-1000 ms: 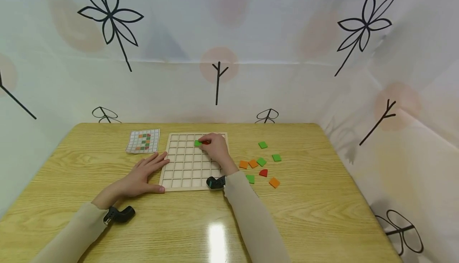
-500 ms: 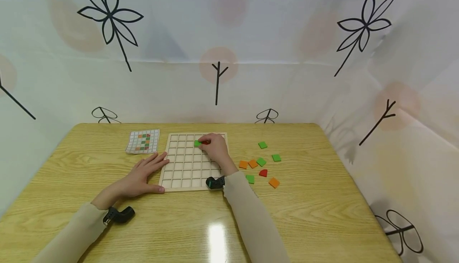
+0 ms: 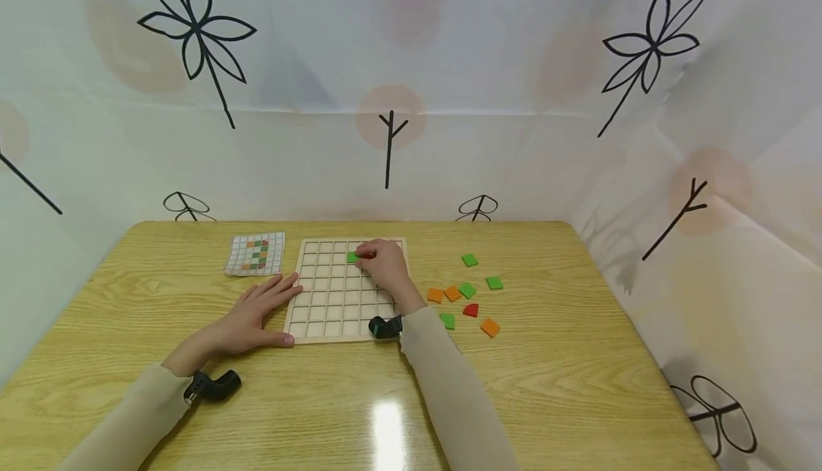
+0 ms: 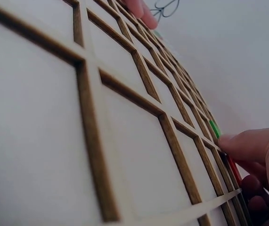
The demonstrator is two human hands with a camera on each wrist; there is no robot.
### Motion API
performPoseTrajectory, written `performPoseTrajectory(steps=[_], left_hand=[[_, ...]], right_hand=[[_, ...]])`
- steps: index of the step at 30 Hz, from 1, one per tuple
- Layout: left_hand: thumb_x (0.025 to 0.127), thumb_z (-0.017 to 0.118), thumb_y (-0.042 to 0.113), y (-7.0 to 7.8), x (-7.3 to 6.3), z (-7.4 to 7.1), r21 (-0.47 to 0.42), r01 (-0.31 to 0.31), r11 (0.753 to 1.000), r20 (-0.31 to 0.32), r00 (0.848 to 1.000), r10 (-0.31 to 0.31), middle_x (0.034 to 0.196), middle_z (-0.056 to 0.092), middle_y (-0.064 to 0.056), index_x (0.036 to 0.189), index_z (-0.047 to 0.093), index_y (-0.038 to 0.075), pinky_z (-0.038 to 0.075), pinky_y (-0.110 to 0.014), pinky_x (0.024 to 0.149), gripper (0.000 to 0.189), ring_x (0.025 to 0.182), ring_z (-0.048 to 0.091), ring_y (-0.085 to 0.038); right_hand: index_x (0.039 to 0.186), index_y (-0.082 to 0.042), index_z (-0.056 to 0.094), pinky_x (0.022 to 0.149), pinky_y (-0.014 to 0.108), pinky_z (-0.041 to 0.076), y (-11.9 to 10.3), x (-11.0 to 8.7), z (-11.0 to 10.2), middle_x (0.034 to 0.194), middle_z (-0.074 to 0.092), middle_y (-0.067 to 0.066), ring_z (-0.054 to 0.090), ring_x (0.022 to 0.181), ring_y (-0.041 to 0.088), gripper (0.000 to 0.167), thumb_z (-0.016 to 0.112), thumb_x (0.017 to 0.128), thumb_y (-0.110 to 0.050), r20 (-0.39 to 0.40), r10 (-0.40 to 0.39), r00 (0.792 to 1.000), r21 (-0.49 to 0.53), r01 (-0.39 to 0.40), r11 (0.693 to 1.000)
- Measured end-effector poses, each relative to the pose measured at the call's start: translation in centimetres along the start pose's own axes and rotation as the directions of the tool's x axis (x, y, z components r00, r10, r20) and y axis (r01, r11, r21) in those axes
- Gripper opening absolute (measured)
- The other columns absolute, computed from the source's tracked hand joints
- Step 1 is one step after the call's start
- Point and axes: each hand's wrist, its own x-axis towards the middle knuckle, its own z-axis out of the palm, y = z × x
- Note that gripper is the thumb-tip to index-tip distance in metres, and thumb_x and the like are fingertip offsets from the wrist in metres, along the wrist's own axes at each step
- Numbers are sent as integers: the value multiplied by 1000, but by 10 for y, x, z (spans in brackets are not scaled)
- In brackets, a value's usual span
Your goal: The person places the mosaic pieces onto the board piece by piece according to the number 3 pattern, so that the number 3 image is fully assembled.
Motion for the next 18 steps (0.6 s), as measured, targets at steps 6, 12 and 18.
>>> performPoseTrajectory(steps=[6, 12, 18], left_hand=[[83, 74, 59, 2, 0, -1, 6, -6, 1000, 2, 1000, 6, 166, 16, -5, 157, 35, 16, 2, -64, 114, 94, 151, 6, -36], [83, 75, 55, 5, -1, -3, 9, -14, 1000, -2, 1000, 14, 165, 18, -9, 156, 36, 13, 3, -66, 113, 93, 150, 8, -39], [83, 74, 58, 3, -1, -3, 15, -4, 1000, 1, 1000, 4, 165, 18, -7, 156, 35, 14, 3, -65, 114, 94, 150, 8, -38]], right_hand=[[114, -6, 76, 84, 38, 53, 0, 1, -10, 117, 69, 6, 64, 100, 23, 21, 70, 93, -10, -1, 46, 999, 91, -45, 995], [117, -6, 74, 78, 35, 51, 1, 0, -24, 120, 68, 5, 62, 97, 23, 24, 67, 95, -11, 11, 56, 998, 83, -57, 995], [117, -7, 74, 67, 32, 49, 10, -5, -43, 108, 68, 7, 60, 87, 23, 23, 67, 95, -11, -1, 78, 997, 59, -77, 995]])
